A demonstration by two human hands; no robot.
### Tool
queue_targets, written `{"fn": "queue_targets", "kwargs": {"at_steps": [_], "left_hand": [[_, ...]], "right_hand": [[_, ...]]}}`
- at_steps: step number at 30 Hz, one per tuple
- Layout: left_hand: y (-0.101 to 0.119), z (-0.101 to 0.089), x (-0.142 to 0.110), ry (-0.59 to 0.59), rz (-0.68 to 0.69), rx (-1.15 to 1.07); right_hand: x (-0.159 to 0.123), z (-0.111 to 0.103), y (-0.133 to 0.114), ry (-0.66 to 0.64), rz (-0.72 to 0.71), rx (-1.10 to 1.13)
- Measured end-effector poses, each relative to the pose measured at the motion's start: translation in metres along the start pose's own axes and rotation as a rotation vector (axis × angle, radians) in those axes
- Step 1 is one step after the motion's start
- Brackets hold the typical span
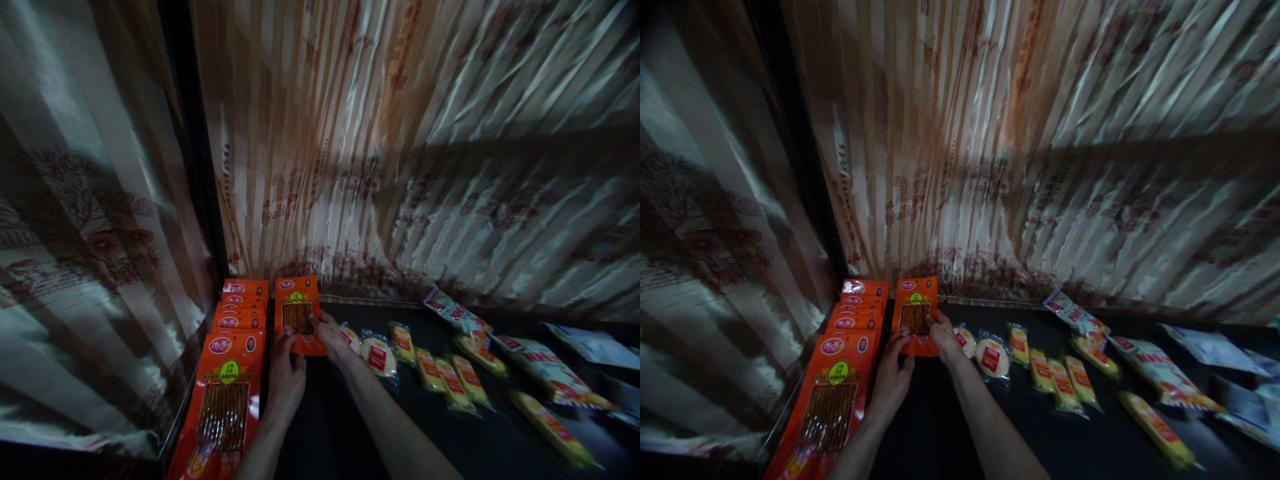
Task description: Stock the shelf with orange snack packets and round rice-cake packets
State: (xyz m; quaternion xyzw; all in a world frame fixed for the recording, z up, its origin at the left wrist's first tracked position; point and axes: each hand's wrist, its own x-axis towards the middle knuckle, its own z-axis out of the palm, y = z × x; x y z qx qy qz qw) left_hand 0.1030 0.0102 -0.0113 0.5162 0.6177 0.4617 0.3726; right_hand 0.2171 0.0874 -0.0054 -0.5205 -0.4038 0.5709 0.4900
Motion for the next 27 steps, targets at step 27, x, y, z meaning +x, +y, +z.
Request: {"fn": "queue_targets", "kwargs": {"at_steps": [27], "left_hand": [[-0.009, 0.007, 0.000, -0.004, 0.008, 0.041]], "right_hand": [[0.015, 0.000, 0.018, 0.276, -0.150, -0.539]]}}
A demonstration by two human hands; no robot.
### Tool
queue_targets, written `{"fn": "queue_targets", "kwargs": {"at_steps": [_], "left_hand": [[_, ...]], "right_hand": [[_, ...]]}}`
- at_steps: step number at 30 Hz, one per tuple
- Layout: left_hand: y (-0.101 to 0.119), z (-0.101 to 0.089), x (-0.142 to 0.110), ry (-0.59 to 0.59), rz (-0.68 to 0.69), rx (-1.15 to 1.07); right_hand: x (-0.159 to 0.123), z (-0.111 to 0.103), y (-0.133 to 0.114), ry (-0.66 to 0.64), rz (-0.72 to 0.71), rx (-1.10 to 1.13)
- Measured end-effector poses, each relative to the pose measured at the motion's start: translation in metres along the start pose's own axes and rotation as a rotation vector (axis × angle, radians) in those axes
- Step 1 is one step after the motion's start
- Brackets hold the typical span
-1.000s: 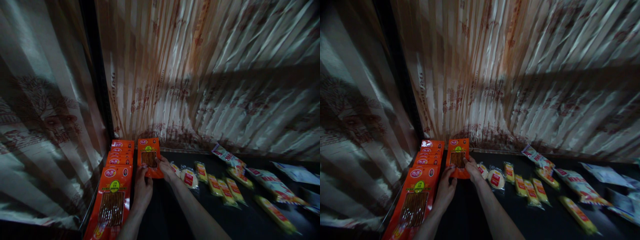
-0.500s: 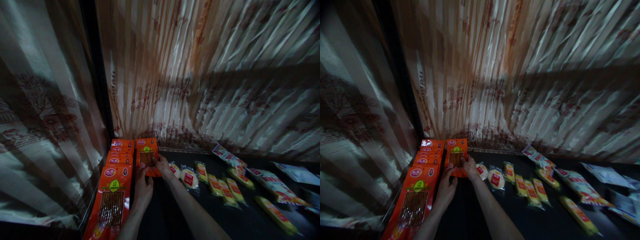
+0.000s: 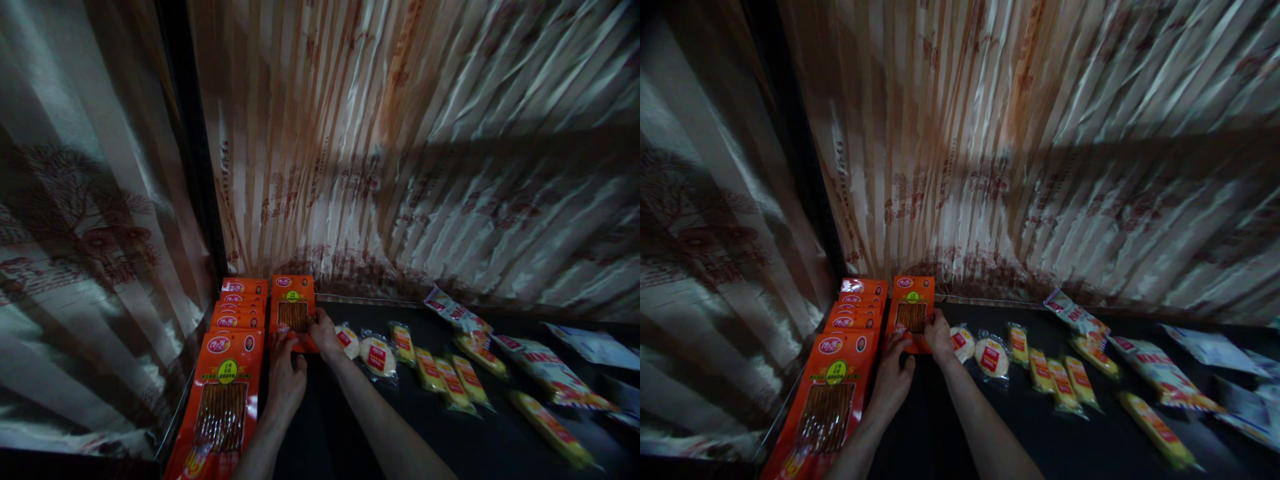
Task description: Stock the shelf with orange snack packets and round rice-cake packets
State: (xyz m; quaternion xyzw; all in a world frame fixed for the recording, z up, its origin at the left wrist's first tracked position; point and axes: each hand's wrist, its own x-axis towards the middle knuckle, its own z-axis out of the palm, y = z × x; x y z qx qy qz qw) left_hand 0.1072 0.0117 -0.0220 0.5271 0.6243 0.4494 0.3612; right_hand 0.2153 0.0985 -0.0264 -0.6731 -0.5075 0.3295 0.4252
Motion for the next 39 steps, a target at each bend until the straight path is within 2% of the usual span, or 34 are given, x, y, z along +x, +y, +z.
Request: {"fn": "queue_targets", "kwargs": {"at_steps": [12, 17, 26, 34, 39], "left_hand": [[-0.002, 0.001, 0.000, -0.058, -0.034, 0.075], [0.002, -0.001, -0.001, -0.100, -0.056, 0.135], [0.019, -0.008, -0.003, -0.261, -0.114, 0.380], [0.019, -0.009, -0.002, -0.276, -0.089, 0.488], [0.015, -0.006, -0.002, -0.268, -0.078, 0.556]], "right_hand": [[0.000, 0.008, 0.002, 0.032, -0.050, -0.106], [-0.003, 0.013, 0.004, 0.054, -0.191, -0.157], [-0.002, 0.024, 0.019, 0.171, -0.330, -0.224], [-0.005, 0.024, 0.020, 0.115, -0.337, -0.283], [-0.006, 0.025, 0.024, 0.140, -0.387, -0.310]]}}
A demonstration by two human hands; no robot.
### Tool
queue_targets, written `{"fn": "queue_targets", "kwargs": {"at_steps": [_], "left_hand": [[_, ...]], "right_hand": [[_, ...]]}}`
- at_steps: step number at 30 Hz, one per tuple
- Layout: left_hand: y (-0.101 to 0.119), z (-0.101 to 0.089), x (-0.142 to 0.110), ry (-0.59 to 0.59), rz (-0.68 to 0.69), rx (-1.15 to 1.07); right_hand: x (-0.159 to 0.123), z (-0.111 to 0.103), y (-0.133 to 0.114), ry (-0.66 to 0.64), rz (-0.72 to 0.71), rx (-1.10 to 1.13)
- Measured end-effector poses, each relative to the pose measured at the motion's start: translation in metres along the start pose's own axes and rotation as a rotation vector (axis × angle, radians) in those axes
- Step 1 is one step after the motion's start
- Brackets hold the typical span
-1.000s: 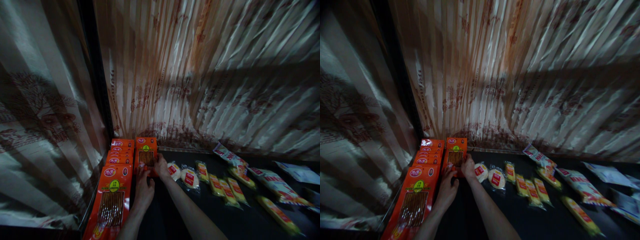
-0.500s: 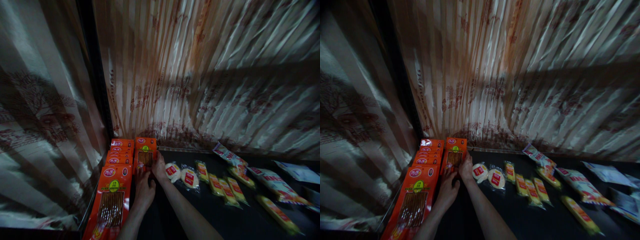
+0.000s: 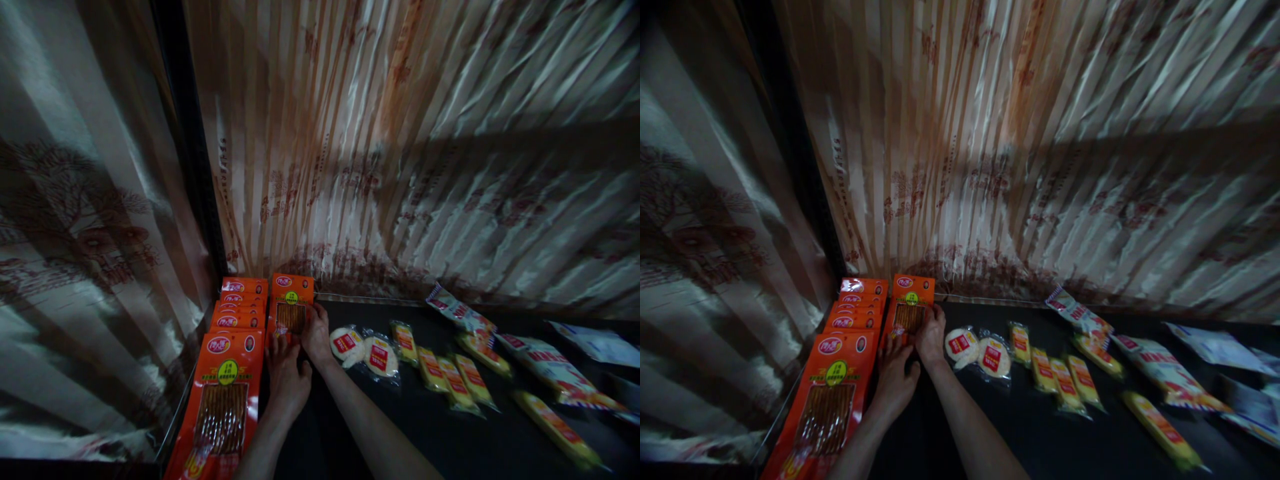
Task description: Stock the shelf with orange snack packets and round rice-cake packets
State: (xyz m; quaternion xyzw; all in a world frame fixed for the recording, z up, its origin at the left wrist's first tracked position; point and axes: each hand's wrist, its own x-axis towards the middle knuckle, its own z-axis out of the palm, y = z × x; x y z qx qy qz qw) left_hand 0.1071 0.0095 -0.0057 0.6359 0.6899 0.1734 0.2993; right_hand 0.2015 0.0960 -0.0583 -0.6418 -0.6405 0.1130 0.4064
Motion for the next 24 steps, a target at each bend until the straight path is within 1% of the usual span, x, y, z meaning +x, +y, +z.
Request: {"fn": "queue_targets", "kwargs": {"at_steps": [2, 7, 15, 20, 24], "left_hand": [[-0.0002, 0.0012, 0.0000, 0.006, 0.003, 0.024], [0.0022, -0.0009, -0.0010, 0.006, 0.024, 0.054], [0.0050, -0.0038, -0.0029, 0.014, 0.036, 0.057], [0.0044, -0.0012, -0.0030, -0.011, 0.016, 0.030], [0.0056, -0.0015, -0.0033, -0.007, 0.015, 0.015]], "right_hand": [[0.0003, 0.0015, 0.0016, 0.007, -0.015, -0.007], [0.0016, 0.0040, 0.0040, 0.013, 0.002, -0.021], [0.0005, 0.0018, 0.0074, 0.010, -0.031, -0.006], [0.0014, 0.0024, 0.0087, 0.050, -0.019, 0.056], [0.0008, 0.0001, 0.0106, 0.025, -0.006, 0.090]]}}
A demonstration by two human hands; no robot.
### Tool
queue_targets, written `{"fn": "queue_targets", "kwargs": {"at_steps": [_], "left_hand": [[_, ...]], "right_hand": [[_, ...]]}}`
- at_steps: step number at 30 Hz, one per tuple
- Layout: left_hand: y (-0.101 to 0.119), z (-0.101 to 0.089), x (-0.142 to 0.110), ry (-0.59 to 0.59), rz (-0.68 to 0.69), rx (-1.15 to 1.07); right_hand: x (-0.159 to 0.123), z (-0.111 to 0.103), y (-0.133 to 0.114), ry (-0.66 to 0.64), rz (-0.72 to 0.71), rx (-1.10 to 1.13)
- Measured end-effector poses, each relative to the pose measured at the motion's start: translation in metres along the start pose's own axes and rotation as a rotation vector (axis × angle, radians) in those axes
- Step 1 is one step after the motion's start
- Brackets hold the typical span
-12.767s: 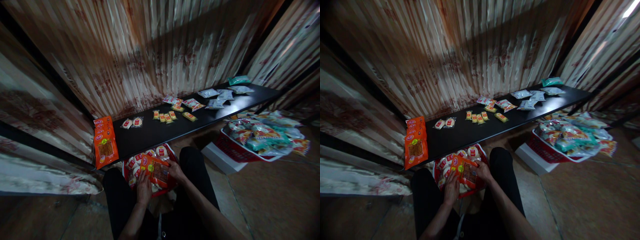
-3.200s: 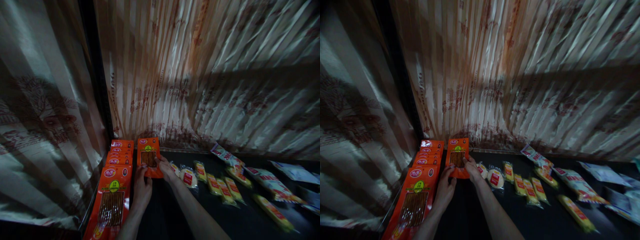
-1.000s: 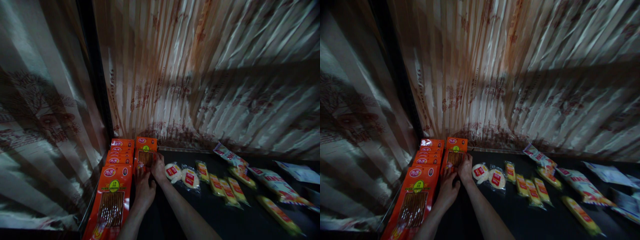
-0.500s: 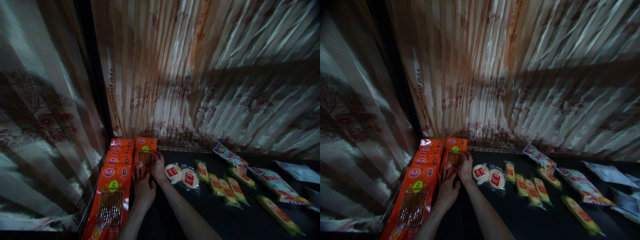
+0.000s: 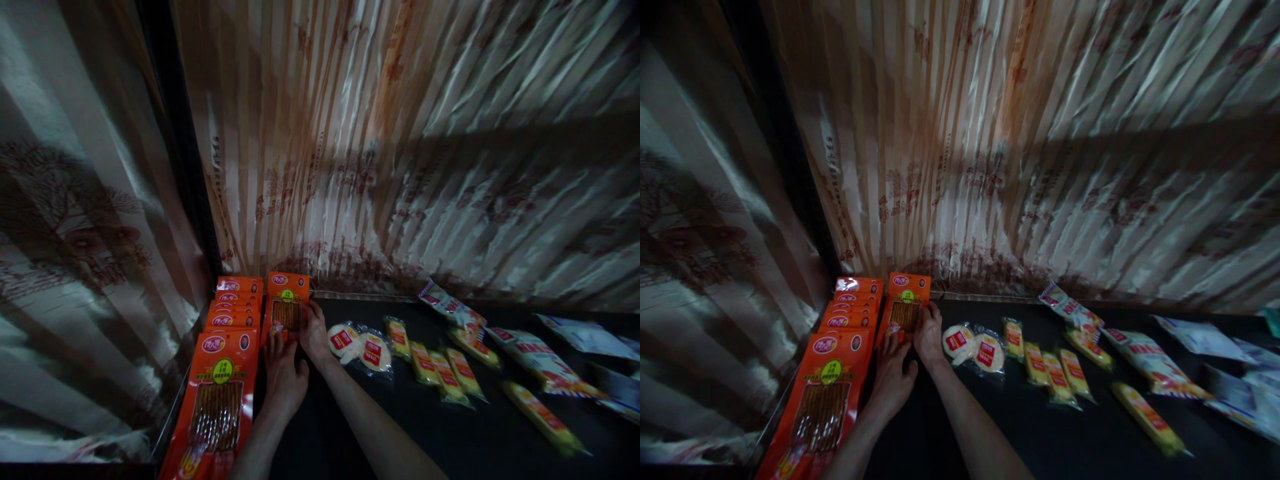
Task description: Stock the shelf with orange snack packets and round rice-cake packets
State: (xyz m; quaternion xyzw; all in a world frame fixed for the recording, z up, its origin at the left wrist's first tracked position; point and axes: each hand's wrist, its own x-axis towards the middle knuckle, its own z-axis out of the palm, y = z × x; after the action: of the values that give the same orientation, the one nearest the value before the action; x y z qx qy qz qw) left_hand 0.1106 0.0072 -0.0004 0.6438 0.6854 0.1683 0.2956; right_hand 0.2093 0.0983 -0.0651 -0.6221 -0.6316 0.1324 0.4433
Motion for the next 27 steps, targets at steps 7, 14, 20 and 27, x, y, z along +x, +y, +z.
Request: {"fn": "queue_targets", "kwargs": {"at_steps": [7, 14, 20, 27], "left_hand": [[-0.001, 0.003, 0.000, 0.028, 0.020, 0.046], [-0.003, 0.009, -0.002, 0.099, 0.063, 0.087], [-0.002, 0.010, -0.005, 0.105, 0.074, 0.143], [0.000, 0.014, -0.008, 0.116, 0.121, 0.153]], "right_hand": [[-0.002, -0.015, -0.010, 0.021, -0.048, 0.056], [-0.015, -0.035, -0.005, -0.006, -0.042, -0.016], [-0.028, -0.050, -0.013, -0.086, -0.093, -0.021], [-0.054, -0.063, -0.024, -0.159, -0.142, 0.029]]}}
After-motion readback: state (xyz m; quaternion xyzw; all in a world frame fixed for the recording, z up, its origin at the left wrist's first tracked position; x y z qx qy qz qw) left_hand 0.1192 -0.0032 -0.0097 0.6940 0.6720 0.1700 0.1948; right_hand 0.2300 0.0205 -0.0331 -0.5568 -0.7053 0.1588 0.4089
